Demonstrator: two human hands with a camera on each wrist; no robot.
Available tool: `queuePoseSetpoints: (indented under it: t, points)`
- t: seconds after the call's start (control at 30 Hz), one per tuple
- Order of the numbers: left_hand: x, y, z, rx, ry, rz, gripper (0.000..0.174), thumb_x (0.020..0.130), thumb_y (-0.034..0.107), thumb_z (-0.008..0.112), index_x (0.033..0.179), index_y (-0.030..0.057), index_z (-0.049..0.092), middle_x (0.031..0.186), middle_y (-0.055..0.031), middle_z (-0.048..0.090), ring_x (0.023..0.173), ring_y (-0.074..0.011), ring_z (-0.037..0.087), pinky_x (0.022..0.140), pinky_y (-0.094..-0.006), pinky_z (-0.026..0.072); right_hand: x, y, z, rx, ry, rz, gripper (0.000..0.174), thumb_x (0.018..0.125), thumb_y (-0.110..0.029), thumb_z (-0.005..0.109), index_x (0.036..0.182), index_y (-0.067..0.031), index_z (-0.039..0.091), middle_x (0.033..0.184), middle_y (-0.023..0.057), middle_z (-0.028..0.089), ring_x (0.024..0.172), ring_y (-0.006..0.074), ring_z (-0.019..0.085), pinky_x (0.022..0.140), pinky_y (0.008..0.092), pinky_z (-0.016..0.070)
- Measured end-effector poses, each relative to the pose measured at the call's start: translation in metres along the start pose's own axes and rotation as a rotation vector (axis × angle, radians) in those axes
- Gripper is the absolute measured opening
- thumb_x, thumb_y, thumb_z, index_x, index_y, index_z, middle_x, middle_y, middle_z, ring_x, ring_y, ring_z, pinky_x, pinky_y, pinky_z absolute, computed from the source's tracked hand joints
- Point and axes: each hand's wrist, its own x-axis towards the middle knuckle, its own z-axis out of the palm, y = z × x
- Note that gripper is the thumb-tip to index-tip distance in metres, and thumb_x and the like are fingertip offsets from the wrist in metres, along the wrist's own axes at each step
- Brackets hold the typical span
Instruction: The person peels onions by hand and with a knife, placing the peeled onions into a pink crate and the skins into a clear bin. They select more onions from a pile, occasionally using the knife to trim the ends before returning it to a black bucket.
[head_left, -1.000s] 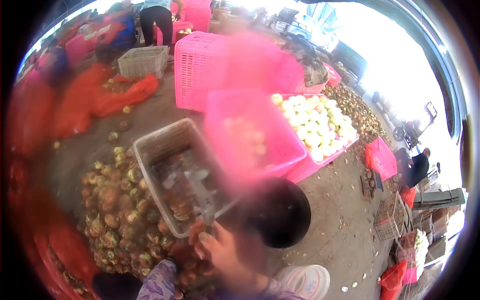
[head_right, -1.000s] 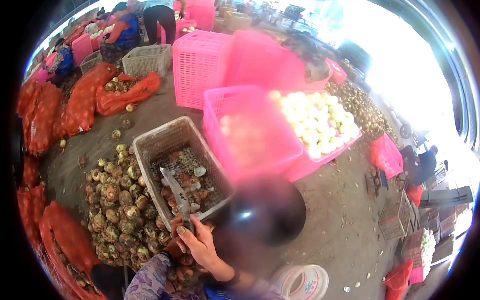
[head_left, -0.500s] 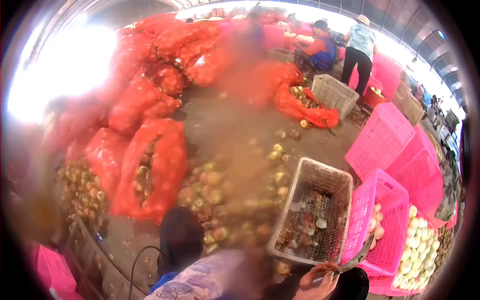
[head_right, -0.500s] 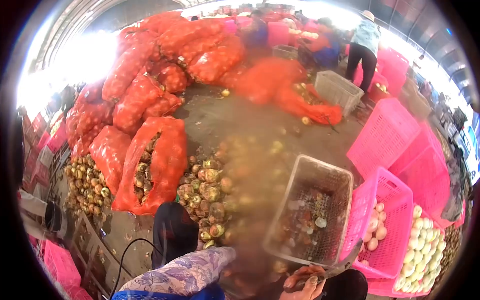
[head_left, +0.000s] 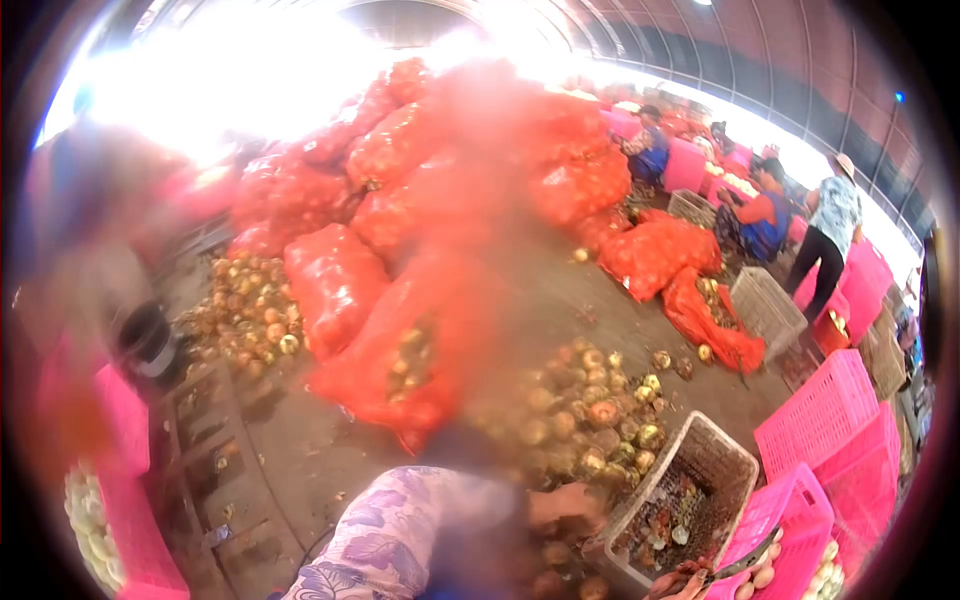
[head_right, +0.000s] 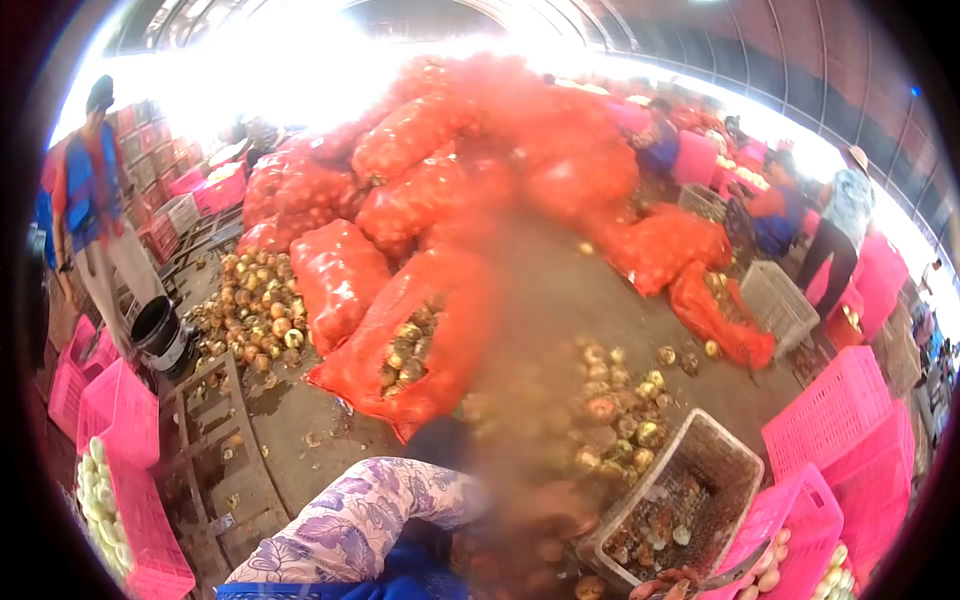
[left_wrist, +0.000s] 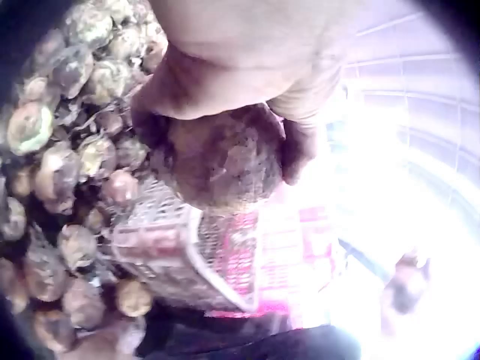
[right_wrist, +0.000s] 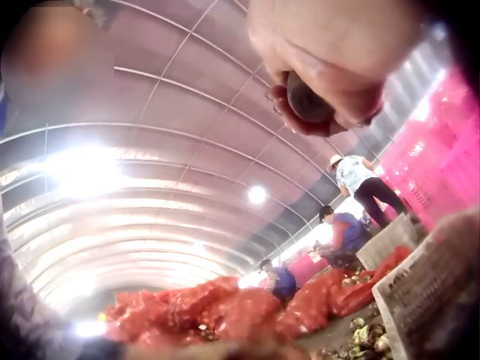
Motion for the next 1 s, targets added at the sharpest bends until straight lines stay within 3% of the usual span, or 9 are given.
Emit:
queuePoseSetpoints:
  t: [0.1,0.2,0.33,0.6,0.67,0.77,0.8,0.87,1.0]
  points:
    - [0.050,-0.001,-0.024,-0.036,0.017,-0.061,0.047,0.079,0.009,0.073,0.123,0.0063,0.059,0.101,-0.0109,0.068,0.086,-0.0203,0.067,0.075,-0.0325,0.0558,-0.015,0.008,0.018,-0.116,-0.071,-0.001,0.029,0.095,-0.028,0.062,0.104,-0.0001,0.064,0.068,0.0061,0.056,0.045,0.0130,0.035,0.043,0.0295,0.0306]
    - [0.047,0.051,0.023,-0.116,-0.078,-0.001,0.061,0.076,0.009,0.076,0.132,0.0024,0.052,0.113,-0.0113,0.065,0.101,-0.0209,0.063,0.090,-0.0351,0.0527,-0.028,0.018,0.042,-0.543,-0.050,-0.066,0.047,0.095,-0.032,0.064,0.127,0.0028,0.059,0.112,0.0219,0.065,0.092,0.0308,0.061,0.081,0.0472,0.0490]
    - [0.076,0.043,0.026,-0.229,-0.166,0.123,0.082,0.068,0.007,0.080,0.139,-0.0016,0.039,0.123,-0.0112,0.057,0.113,-0.0202,0.055,0.097,-0.0356,0.0464,-0.037,0.000,0.061,-0.602,-0.307,0.150,0.058,0.095,-0.039,0.062,0.133,0.0047,0.054,0.131,0.0263,0.056,0.115,0.0386,0.056,0.096,0.0479,0.0473]
    - [0.075,0.038,0.038,0.375,0.068,0.458,0.060,0.072,0.024,0.085,0.122,0.0061,0.057,0.114,-0.0089,0.060,0.107,-0.0184,0.059,0.090,-0.0387,0.0494,-0.033,0.025,0.076,-0.422,-0.069,0.247,0.047,0.095,-0.027,0.063,0.128,0.0057,0.055,0.108,0.0207,0.064,0.103,0.0380,0.061,0.076,0.0479,0.0551]
    - [0.026,0.086,0.059,-0.162,-0.129,0.105,0.032,0.088,0.021,0.075,0.111,0.0054,0.060,0.094,-0.0028,0.067,0.078,-0.0112,0.065,0.062,-0.0262,0.0528,-0.017,0.063,0.069,-0.061,-0.207,0.319,0.033,0.096,-0.030,0.049,0.109,-0.0010,0.059,0.090,0.0054,0.061,0.073,0.0146,0.060,0.061,0.0234,0.0508]
    - [0.052,0.050,0.050,-0.384,-0.243,0.126,0.034,0.088,0.015,0.071,0.119,0.0071,0.059,0.103,-0.0087,0.067,0.087,-0.0188,0.066,0.067,-0.0304,0.0537,-0.016,0.060,0.059,-0.099,-0.048,0.261,0.024,0.091,-0.005,0.061,0.114,-0.0035,0.057,0.085,0.0008,0.057,0.062,0.0105,0.052,0.049,0.0223,0.0417]
    - [0.064,0.026,0.046,-0.341,-0.198,0.277,0.044,0.085,0.011,0.072,0.126,0.0066,0.057,0.109,-0.0104,0.066,0.094,-0.0211,0.065,0.072,-0.0331,0.0542,-0.018,0.060,0.060,-0.151,-0.046,0.197,0.027,0.091,-0.006,0.062,0.117,-0.0040,0.056,0.092,0.0026,0.058,0.068,0.0113,0.056,0.051,0.0219,0.0436]
    - [0.079,0.017,0.040,-1.038,-0.198,-0.380,0.053,0.082,0.009,0.075,0.131,0.0061,0.055,0.118,-0.0111,0.064,0.102,-0.0219,0.064,0.079,-0.0342,0.0544,-0.014,0.051,0.070,-0.199,-0.045,0.127,0.030,0.091,-0.007,0.063,0.120,-0.0045,0.056,0.098,0.0045,0.060,0.074,0.0120,0.059,0.053,0.0215,0.0456]
    - [0.092,0.004,0.024,-0.410,-0.175,-0.162,0.038,0.100,0.033,0.052,0.129,0.0079,0.054,0.122,-0.0104,0.063,0.115,-0.0257,0.059,0.100,-0.0447,0.0492,-0.037,-0.002,0.110,-0.465,-0.207,0.144,0.048,0.083,-0.024,0.071,0.125,-0.0067,0.057,0.111,0.0120,0.062,0.096,0.0262,0.062,0.081,0.0372,0.0524]
